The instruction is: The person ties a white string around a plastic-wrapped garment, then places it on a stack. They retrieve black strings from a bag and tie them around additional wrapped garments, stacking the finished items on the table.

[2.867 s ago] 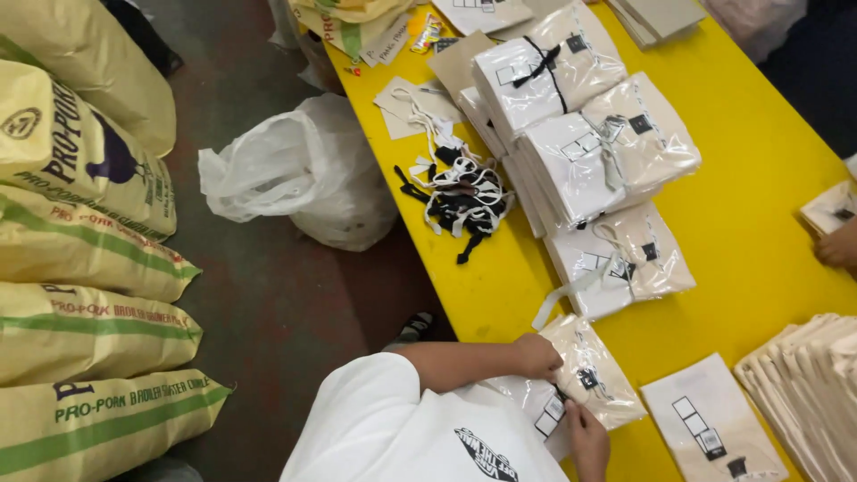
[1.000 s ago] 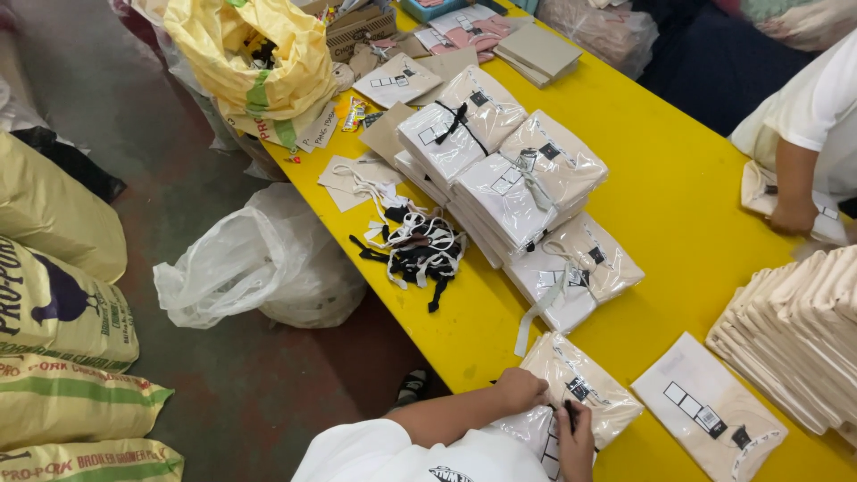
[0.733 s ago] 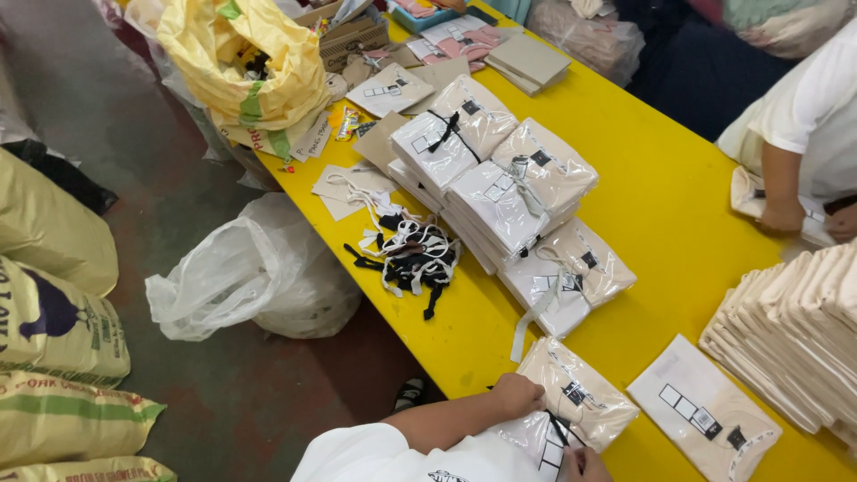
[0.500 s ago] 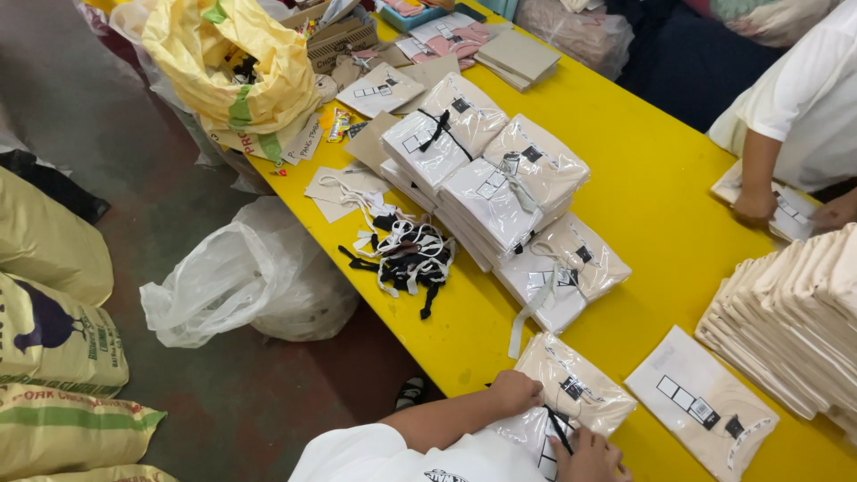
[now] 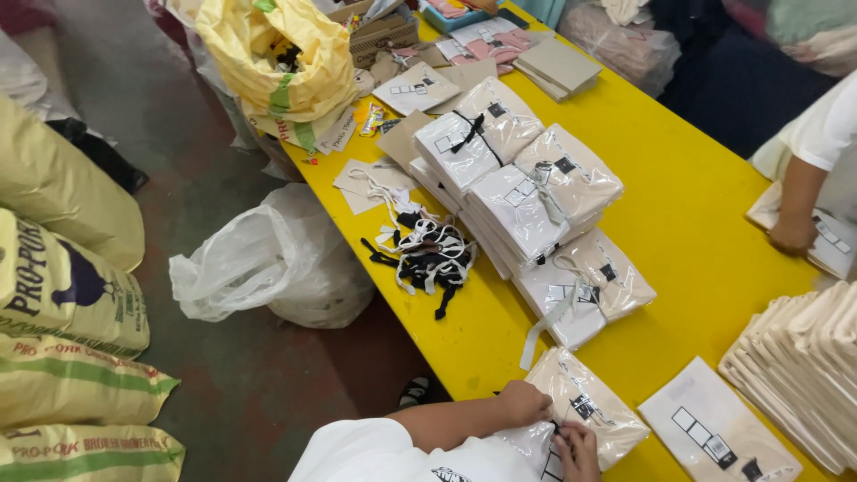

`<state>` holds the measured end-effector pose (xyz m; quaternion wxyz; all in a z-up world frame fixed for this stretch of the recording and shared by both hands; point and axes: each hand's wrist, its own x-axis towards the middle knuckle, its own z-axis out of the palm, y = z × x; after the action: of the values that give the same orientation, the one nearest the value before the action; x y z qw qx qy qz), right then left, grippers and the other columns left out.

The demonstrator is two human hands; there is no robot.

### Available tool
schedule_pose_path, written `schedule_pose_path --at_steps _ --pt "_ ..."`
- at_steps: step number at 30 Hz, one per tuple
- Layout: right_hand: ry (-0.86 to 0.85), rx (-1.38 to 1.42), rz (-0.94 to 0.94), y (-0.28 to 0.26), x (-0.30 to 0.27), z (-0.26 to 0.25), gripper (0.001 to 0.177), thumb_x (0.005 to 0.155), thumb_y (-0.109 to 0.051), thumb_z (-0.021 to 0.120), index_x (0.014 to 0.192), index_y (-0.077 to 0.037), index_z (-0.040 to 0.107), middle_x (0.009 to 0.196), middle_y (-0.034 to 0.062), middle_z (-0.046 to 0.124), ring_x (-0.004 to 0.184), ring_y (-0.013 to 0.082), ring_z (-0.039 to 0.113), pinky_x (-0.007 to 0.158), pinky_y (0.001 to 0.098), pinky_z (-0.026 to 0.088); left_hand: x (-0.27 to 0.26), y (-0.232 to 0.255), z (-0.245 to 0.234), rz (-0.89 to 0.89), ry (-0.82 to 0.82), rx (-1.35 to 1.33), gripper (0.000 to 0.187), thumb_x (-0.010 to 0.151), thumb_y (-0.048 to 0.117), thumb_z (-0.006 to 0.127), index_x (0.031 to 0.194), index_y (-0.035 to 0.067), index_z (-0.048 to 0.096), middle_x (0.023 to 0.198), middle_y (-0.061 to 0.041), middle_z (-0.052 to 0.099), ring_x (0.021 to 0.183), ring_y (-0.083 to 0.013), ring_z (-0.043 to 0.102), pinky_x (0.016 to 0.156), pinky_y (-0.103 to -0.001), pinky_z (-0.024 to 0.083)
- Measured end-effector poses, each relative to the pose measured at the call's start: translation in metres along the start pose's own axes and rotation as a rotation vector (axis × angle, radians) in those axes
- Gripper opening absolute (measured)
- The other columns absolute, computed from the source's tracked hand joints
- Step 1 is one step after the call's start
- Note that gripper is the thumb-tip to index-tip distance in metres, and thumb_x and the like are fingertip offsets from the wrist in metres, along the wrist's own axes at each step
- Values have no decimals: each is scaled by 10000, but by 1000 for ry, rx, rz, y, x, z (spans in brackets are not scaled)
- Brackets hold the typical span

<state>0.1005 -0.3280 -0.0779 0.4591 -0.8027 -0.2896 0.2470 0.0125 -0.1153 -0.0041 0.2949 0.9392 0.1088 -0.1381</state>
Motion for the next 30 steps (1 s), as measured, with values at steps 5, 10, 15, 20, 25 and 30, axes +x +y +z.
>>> schedule_pose_path --at_steps 5,10,15,20,25,30 --pt "-2 173 -54 -90 6 6 153 943 -158 684 1028 -52 753 1060 69 755 1061 159 640 999 268 440 1 -4 1 45 11 37 384 978 481 517 1002 138 688 806 -79 706 764 -306 682 571 -416 482" --pt "-29 -38 -180 -127 8 10 206 978 -259 611 915 -93 716 903 46 696 907 185 647 859 286 455 -4 -4 -3 36 -3 -38 313 954 395 554 1117 169 697 953 -106 741 881 -335 690 653 -440 518" --pt "-53 -47 -249 -105 9 4 224 1017 -223 536 1057 -74 699 1003 61 671 987 189 637 914 287 453 -10 0 -11 -42 -7 -144 240 996 299 537 1085 146 699 999 -120 736 935 -357 672 680 -471 494" --pt "19 146 -178 -91 -2 -7 199 1019 -169 570 1036 -31 713 959 69 678 941 165 663 865 264 488 -9 -6 -5 32 165 -166 188 952 295 612 929 128 696 912 -97 741 872 -350 675 652 -473 484" --pt "80 150 -168 -70 -3 -7 196 1021 -178 580 1058 -38 713 986 57 701 938 152 666 888 258 490 -6 -7 -3 69 152 -134 186 972 314 616 928 148 687 921 -76 740 862 -327 669 660 -458 476" --pt "42 60 -256 -57 -2 -5 266 1020 -91 522 1181 -42 727 1136 101 691 1011 199 705 988 285 498 17 -16 13 -147 -45 -480 372 1002 422 538 1129 122 717 1149 -152 710 1051 -332 626 834 -427 469"
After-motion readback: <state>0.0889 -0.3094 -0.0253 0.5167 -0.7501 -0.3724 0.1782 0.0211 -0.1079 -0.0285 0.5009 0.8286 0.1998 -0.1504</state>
